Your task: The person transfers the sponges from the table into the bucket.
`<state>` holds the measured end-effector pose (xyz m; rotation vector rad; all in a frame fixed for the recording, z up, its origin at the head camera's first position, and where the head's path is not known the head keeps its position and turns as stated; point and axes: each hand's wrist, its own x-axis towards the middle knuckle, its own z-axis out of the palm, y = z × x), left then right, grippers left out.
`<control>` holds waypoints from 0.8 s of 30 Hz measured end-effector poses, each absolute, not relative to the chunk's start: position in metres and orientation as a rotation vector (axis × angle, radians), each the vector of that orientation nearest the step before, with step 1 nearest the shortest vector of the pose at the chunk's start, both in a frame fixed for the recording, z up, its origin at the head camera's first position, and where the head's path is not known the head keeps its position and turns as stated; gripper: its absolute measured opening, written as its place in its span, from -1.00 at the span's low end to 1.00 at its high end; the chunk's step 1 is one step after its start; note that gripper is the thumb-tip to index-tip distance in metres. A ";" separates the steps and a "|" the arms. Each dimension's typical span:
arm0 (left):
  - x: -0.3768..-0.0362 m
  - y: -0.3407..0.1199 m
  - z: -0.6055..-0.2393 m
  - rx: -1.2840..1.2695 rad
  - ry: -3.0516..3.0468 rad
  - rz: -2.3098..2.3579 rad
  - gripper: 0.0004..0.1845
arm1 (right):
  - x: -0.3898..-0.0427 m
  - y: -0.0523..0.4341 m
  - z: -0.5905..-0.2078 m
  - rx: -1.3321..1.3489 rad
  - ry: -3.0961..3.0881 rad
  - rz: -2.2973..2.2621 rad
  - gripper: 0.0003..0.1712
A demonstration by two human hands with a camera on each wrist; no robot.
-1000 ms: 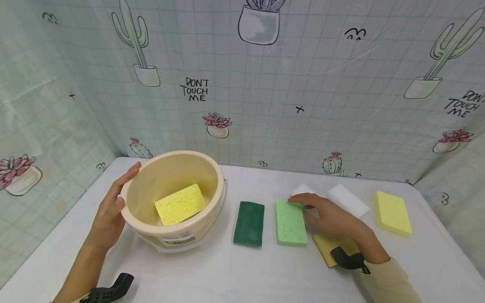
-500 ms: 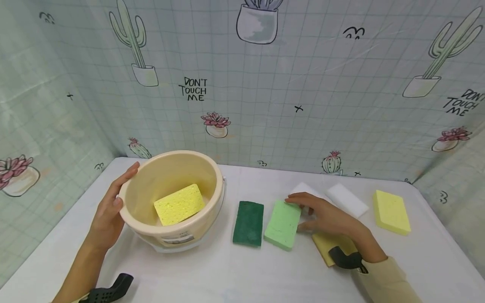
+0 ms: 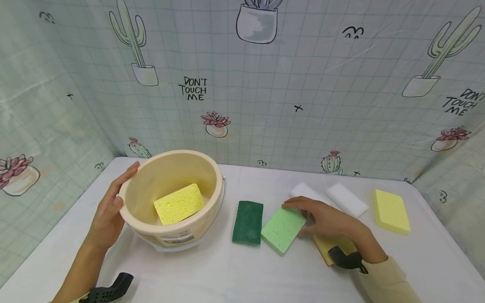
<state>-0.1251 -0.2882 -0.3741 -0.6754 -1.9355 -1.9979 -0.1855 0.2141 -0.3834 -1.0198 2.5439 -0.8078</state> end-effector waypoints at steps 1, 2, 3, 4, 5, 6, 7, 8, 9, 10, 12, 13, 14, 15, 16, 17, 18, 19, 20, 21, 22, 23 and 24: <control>-0.125 -0.288 -0.374 -0.674 -1.936 -1.999 -0.42 | -0.186 0.214 -0.383 -1.033 2.539 -0.804 -0.17; -0.125 -0.288 -0.374 -0.674 -1.936 -1.999 -0.42 | -0.186 0.215 -0.383 -1.042 2.529 -0.807 -0.17; -0.125 -0.288 -0.374 -0.675 -1.936 -2.000 -0.42 | -0.186 0.216 -0.384 -1.050 2.517 -0.817 -0.17; -0.125 -0.288 -0.374 -0.675 -1.937 -2.000 -0.42 | -0.186 0.216 -0.384 -1.057 2.503 -0.830 -0.16; -0.125 -0.288 -0.373 -0.675 -1.938 -1.999 -0.42 | -0.186 0.217 -0.384 -1.063 2.489 -0.844 -0.16; -0.124 -0.288 -0.373 -0.675 -1.938 -1.998 -0.42 | -0.187 0.218 -0.385 -1.072 2.479 -0.852 -0.16; -0.124 -0.288 -0.373 -0.675 -1.940 -1.997 -0.42 | -0.187 0.219 -0.386 -1.079 2.466 -0.864 -0.15; -0.124 -0.287 -0.373 -0.676 -1.940 -1.996 -0.42 | -0.188 0.220 -0.387 -1.085 2.453 -0.875 -0.15; -0.124 -0.287 -0.373 -0.676 -1.941 -1.994 -0.42 | -0.188 0.221 -0.388 -1.087 2.446 -0.879 -0.14; -0.124 -0.287 -0.373 -0.678 -1.941 -1.993 -0.42 | -0.189 0.222 -0.390 -1.094 2.437 -0.885 -0.13; -0.124 -0.287 -0.373 -0.682 -1.939 -1.992 -0.42 | -0.191 0.224 -0.393 -1.103 2.420 -0.896 -0.12; -0.124 -0.287 -0.373 -0.684 -1.938 -1.992 -0.42 | -0.192 0.225 -0.394 -1.103 2.403 -0.909 -0.12; -0.124 -0.288 -0.373 -0.686 -1.937 -1.994 -0.42 | -0.193 0.226 -0.395 -1.108 2.387 -0.923 -0.13; -0.124 -0.288 -0.373 -0.687 -1.935 -1.997 -0.42 | -0.193 0.227 -0.396 -1.115 2.372 -0.938 -0.14; -0.124 -0.288 -0.373 -0.689 -1.934 -1.998 -0.42 | -0.194 0.227 -0.396 -1.128 2.356 -0.955 -0.14; -0.125 -0.288 -0.374 -0.687 -1.933 -2.000 -0.42 | -0.194 0.228 -0.396 -1.138 2.343 -0.968 -0.15; -0.125 -0.289 -0.374 -0.686 -1.933 -2.002 -0.42 | -0.194 0.228 -0.396 -1.145 2.330 -0.980 -0.16; -0.125 -0.289 -0.374 -0.684 -1.933 -2.002 -0.42 | -0.194 0.228 -0.396 -1.160 2.319 -0.990 -0.17; -0.125 -0.289 -0.375 -0.683 -1.932 -2.003 -0.42 | -0.195 0.228 -0.396 -1.169 2.313 -0.998 -0.17; -0.125 -0.289 -0.375 -0.682 -1.932 -2.003 -0.42 | -0.195 0.228 -0.396 -1.176 2.308 -1.002 -0.17; -0.125 -0.289 -0.375 -0.683 -1.932 -2.001 -0.42 | -0.195 0.228 -0.395 -1.183 2.303 -1.006 -0.17; -0.125 -0.289 -0.375 -0.684 -1.932 -2.001 -0.42 | -0.195 0.228 -0.395 -1.186 2.298 -1.012 -0.17; -0.125 -0.289 -0.375 -0.686 -1.932 -1.999 -0.42 | -0.195 0.229 -0.395 -1.188 2.296 -1.016 -0.17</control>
